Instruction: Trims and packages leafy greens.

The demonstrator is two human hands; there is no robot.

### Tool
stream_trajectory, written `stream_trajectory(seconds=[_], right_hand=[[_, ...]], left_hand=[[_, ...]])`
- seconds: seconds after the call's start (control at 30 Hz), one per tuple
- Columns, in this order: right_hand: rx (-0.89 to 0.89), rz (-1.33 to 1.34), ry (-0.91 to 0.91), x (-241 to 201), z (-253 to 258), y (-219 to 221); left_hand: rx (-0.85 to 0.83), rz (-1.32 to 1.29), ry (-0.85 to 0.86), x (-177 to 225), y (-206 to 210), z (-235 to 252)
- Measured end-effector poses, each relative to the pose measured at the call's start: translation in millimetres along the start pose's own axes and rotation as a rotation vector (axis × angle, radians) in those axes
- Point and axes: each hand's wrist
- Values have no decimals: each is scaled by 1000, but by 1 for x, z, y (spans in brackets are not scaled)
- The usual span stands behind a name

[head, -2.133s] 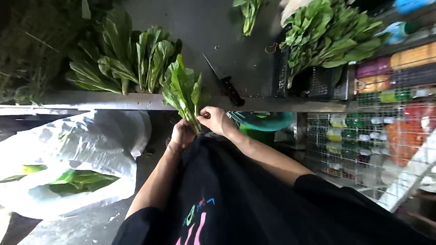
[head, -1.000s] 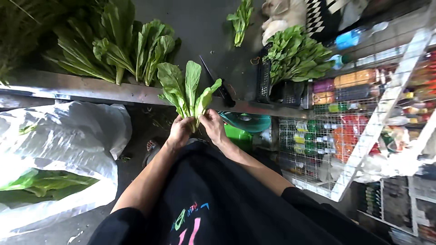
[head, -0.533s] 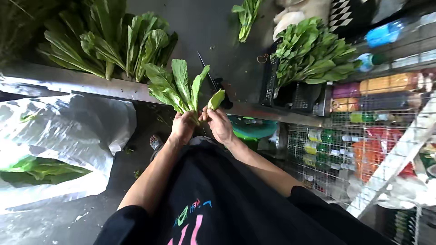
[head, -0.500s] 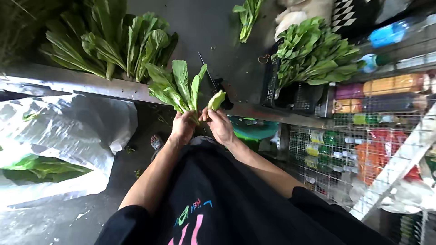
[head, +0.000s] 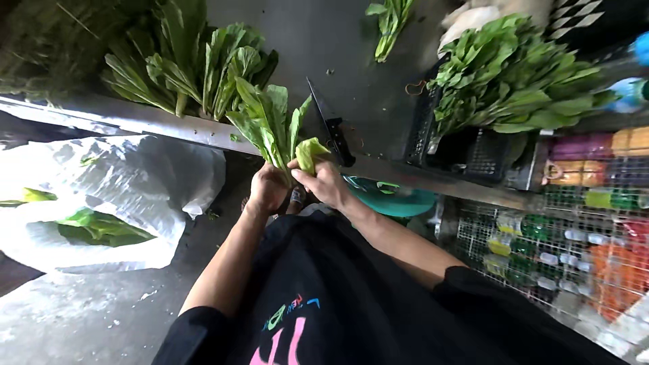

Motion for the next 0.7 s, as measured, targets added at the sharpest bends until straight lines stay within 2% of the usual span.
stream_trajectory(seconds=[0.13, 0.27, 0.37, 0.5, 0.7], right_hand=[[-26, -215, 350, -8, 30, 9], [-7, -165, 426, -4, 31, 19], [57, -85, 380, 4, 22, 22], [123, 172, 226, 15, 1, 24], [125, 271, -39, 20, -24, 17]], left_hand=[[-95, 50, -21, -15, 0, -8], [-77, 5, -40, -21, -8, -12], [-86, 19, -50, -16, -12, -14], [-69, 8, -32, -8, -12, -16], [-32, 37, -74, -5, -13, -15]])
Point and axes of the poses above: each hand's wrist, its own z-axis towards the middle knuckle, its own y-axis out of the palm, x = y × z, and after that the axes turned 8 degrees about -x, right-handed
